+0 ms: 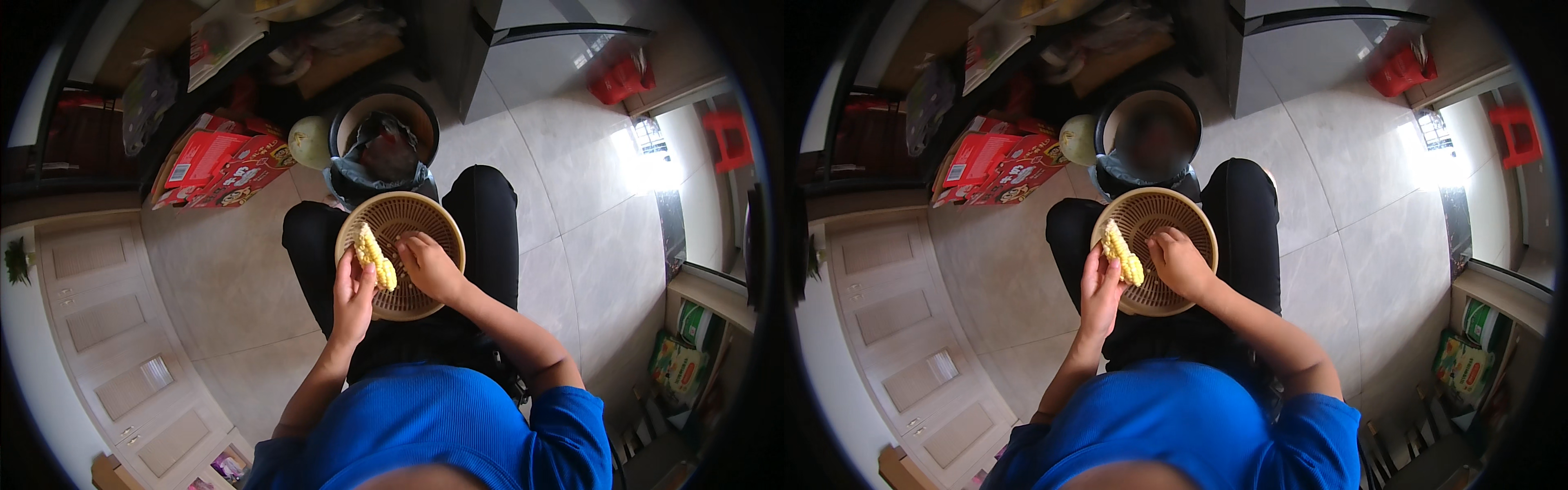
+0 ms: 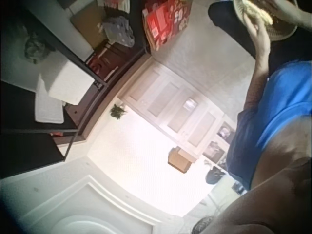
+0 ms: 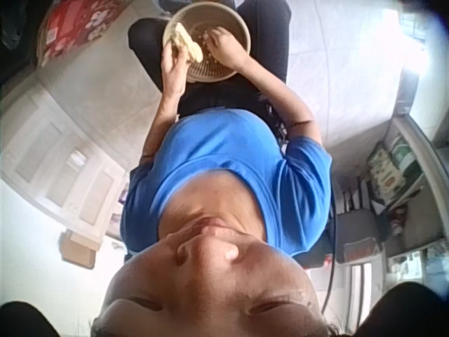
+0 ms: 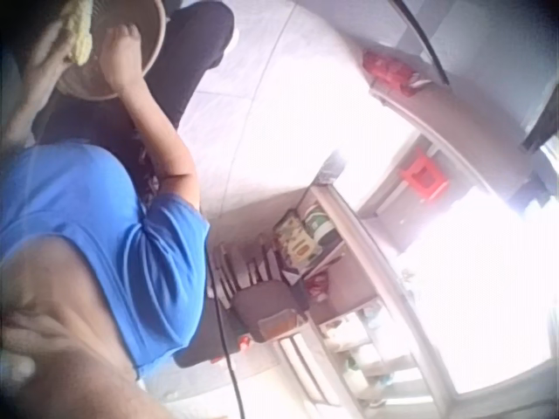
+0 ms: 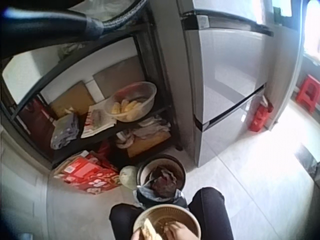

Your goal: The person sits on the floor and removes corn kernels from a cob by hand, placing the kernels into a plastic basket. The person holds the cob and uses their fingers to strip the kernels off, repeating the process until the cob is mostly bare.

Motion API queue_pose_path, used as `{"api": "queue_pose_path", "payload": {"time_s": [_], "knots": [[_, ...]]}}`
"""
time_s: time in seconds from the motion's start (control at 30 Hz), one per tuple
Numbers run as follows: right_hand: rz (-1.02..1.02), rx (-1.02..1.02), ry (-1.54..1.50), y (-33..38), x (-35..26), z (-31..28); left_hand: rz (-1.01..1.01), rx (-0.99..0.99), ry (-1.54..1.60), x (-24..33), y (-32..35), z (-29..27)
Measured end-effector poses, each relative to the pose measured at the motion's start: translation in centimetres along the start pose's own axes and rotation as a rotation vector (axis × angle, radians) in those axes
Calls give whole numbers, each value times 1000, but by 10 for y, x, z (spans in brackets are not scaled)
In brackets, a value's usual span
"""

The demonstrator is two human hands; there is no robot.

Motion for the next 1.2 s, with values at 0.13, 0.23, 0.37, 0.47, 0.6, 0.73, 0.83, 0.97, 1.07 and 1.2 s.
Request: {"api": "queue_pose_path", "payload": {"time_s": [0.13,0.23,0.37,0.47,0.6,0.73,0.83,0.97,1.07,1.2], "knots": [[154,-52,-308,-6,-28,-10,102,11,-251,-4,2,0],[259,-70,-336,-5,-34,-2,129,19,-484,-6,3,6],[127,13,-196,-3,-37,5,137,152,-541,-8,4,17],[62,-5,-97,-1,-40,9,165,184,-485,-9,4,20],[23,19,-51,4,-35,12,110,176,-473,-15,6,19],[167,27,-212,5,-20,13,141,208,-430,-22,6,10],[367,2,-511,2,-14,12,170,180,-441,-18,5,10],[262,-43,-329,-6,-32,7,266,155,-616,-7,8,19],[222,29,-279,-4,-29,8,239,156,-654,-9,9,23],[204,80,-251,-3,-23,8,169,147,-553,-12,9,21]]}}
Point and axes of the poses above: each hand's wrist, its own y-axis away from the middle knuckle, its own z-axis out of the palm, x = y × z, the point moved 4 cm from there along -y, towards the middle knuckle
